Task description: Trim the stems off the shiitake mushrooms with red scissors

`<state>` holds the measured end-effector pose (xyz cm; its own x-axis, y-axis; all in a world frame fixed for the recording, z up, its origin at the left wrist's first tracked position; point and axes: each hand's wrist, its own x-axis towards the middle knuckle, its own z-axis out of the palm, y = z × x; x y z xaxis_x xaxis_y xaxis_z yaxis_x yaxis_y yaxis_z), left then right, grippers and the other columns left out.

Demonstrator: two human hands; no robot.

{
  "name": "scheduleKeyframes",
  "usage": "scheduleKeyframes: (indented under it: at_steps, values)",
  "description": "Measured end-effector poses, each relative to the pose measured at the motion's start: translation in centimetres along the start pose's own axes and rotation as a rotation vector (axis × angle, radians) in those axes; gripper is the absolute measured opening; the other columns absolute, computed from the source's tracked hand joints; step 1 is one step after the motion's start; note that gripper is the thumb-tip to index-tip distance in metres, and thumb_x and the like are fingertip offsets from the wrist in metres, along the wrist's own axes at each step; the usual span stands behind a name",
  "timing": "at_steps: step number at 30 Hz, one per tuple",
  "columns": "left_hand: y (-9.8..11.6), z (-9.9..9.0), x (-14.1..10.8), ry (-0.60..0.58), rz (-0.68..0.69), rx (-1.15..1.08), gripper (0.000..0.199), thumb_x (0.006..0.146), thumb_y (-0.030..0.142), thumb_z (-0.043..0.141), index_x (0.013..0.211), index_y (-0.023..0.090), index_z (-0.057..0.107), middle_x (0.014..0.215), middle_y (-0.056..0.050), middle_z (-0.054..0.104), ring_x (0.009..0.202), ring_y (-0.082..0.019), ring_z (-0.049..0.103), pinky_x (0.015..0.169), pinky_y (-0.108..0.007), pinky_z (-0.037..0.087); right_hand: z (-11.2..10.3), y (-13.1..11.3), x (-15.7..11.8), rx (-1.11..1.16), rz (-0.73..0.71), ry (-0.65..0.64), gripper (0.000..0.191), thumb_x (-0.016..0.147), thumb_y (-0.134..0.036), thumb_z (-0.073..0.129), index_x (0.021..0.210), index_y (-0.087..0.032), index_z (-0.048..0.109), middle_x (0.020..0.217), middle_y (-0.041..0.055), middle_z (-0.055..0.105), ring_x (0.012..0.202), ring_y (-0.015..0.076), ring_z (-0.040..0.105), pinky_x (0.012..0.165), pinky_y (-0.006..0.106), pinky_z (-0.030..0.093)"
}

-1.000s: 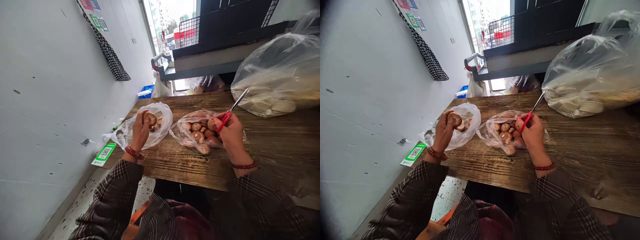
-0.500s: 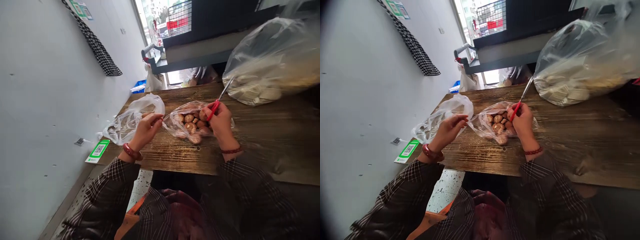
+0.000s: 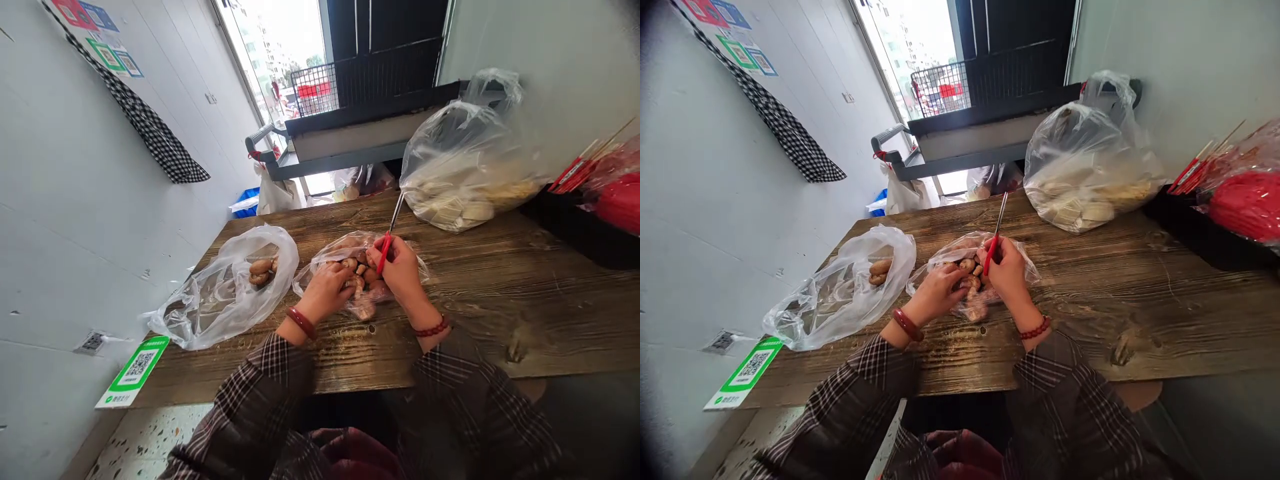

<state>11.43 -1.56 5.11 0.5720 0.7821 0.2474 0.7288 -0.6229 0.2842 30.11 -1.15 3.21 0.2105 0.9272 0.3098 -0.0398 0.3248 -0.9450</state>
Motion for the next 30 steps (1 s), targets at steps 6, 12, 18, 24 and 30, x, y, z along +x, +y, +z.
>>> scheduleKeyframes:
  at_steps: [6, 12, 18, 24, 30]
  values:
    - [-0.1, 0.0, -0.7, -0.054, 0.022, 0.06, 0.02, 0.09, 0.021, 0.063, 0.104, 0.018, 0.078, 0.104, -0.013, 0.065, 0.102, -0.029, 0.06, 0.096, -0.048, 0.051, 0.3, -0.3, -0.2, 0.039, 0.044, 0.056, 0.036, 0.073, -0.049, 0.078, 0.09, -0.023, 0.06, 0.079, -0.0027, 0.062, 0.069, 0.0145, 0.059, 0.066, 0.029, 0.05]
    - [-0.5, 0.8, -0.9, -0.019, -0.008, 0.04, 0.02, 0.095, 0.023, 0.059, 0.101, 0.017, 0.076, 0.101, -0.012, 0.064, 0.099, -0.027, 0.062, 0.092, -0.044, 0.052, 0.4, -0.3, -0.3, -0.003, 0.045, 0.052, 0.035, 0.073, -0.05, 0.078, 0.09, -0.024, 0.06, 0.078, -0.0026, 0.063, 0.067, 0.015, 0.059, 0.064, 0.029, 0.05]
    - [-0.3, 1.6, -1.3, 0.196, -0.033, -0.168, 0.018, 0.099, 0.023, 0.053, 0.099, 0.019, 0.07, 0.115, -0.014, 0.069, 0.11, -0.029, 0.064, 0.1, -0.048, 0.05, 0.4, -0.8, -0.5, -0.006, 0.053, 0.049, 0.033, 0.073, -0.046, 0.079, 0.089, -0.024, 0.061, 0.08, -0.0018, 0.065, 0.069, 0.0153, 0.061, 0.066, 0.03, 0.052]
    - [-0.6, 0.2, -2.0, 0.478, -0.109, -0.622, 0.018, 0.102, 0.032, 0.054, 0.112, 0.021, 0.065, 0.131, -0.013, 0.07, 0.12, -0.027, 0.065, 0.104, -0.043, 0.051, 0.5, -2.0, -1.2, -0.052, 0.066, -0.047, 0.033, 0.076, -0.049, 0.08, 0.091, -0.025, 0.063, 0.085, 0.0012, 0.07, 0.071, 0.0172, 0.063, 0.065, 0.031, 0.054]
    - [0.1, 0.0, -2.3, 0.456, -0.053, -0.682, 0.015, 0.096, 0.027, 0.064, 0.109, 0.021, 0.07, 0.125, -0.011, 0.073, 0.116, -0.026, 0.067, 0.101, -0.041, 0.053, 0.9, -1.6, -1.9, -0.082, 0.121, -0.144, 0.042, 0.068, -0.051, 0.088, 0.093, -0.024, 0.067, 0.088, 0.0011, 0.07, 0.077, 0.0177, 0.064, 0.073, 0.034, 0.056]
